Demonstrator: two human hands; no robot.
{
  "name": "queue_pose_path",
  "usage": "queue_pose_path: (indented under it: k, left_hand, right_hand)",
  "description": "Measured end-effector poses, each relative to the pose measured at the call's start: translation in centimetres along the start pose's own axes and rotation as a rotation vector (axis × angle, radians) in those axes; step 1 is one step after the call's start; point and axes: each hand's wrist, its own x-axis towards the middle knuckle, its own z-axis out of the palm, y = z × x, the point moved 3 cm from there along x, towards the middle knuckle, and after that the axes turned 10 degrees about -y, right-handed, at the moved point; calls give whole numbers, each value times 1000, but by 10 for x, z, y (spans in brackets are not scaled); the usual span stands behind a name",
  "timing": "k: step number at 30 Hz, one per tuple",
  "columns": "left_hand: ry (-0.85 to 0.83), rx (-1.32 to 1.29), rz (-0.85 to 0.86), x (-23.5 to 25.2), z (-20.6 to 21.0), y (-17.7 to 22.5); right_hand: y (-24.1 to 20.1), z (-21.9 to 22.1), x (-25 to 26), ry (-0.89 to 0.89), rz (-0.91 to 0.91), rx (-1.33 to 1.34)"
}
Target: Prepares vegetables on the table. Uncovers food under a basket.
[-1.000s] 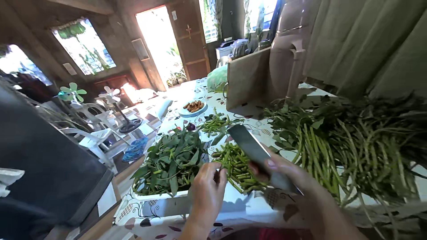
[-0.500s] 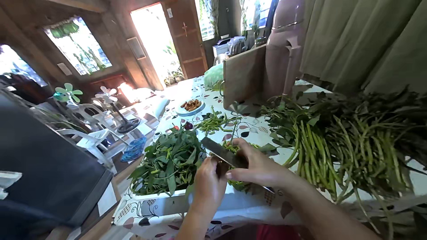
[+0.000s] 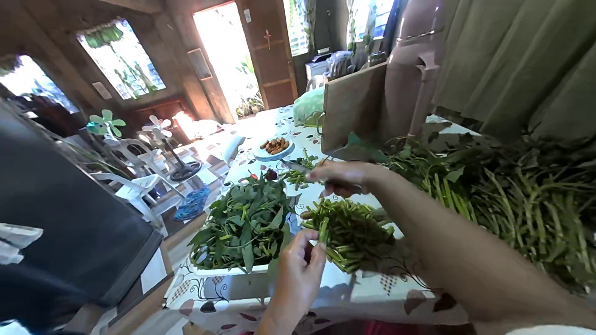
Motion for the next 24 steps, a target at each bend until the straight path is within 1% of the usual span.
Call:
queue_pose_path:
  k: [4, 6, 7, 8, 9, 11, 12, 14, 16, 18, 19, 21, 24]
  left_hand:
    - [-2, -12, 38, -9, -2, -9]
    - [19, -37, 61, -13, -7, -11]
    - [37, -45, 65, -16, -10, -12]
    - [57, -55, 71, -18, -14, -12]
    - [80, -59, 88, -21, -17, -12]
    - [136, -52, 173, -26, -25, -11]
    - [180, -45, 221, -29, -30, -10]
    - [299, -31, 291, -35, -41, -5]
    - [401, -65, 327, -43, -52, 3]
    - [454, -98, 355, -51, -60, 9]
    - [453, -101, 359, -54, -62, 9]
    - [429, -106, 346, -56, -65, 5]
    - [412, -159, 262, -51, -65, -2]
  right_hand:
    - [-25, -23, 40, -66, 49, 126]
    - [-43, -20, 40, -28, 69, 125]
    - [-50, -16, 37, -51, 41, 108]
    - [-54, -10, 35, -117, -9, 93]
    - [-55, -4, 34, -225, -76, 88]
    - [-54, 6, 40, -512, -188, 67]
    - [-58, 13, 43, -616, -215, 62]
    - [-71, 32, 46, -718, -245, 46]
    - [-83, 50, 54, -751, -229, 62]
    - [-87, 66, 62, -726, -131, 28]
    - [-87, 72, 64, -684, -60, 14]
    - [-89, 77, 58, -630, 27, -63]
    - [-101, 70, 37, -601, 68, -176]
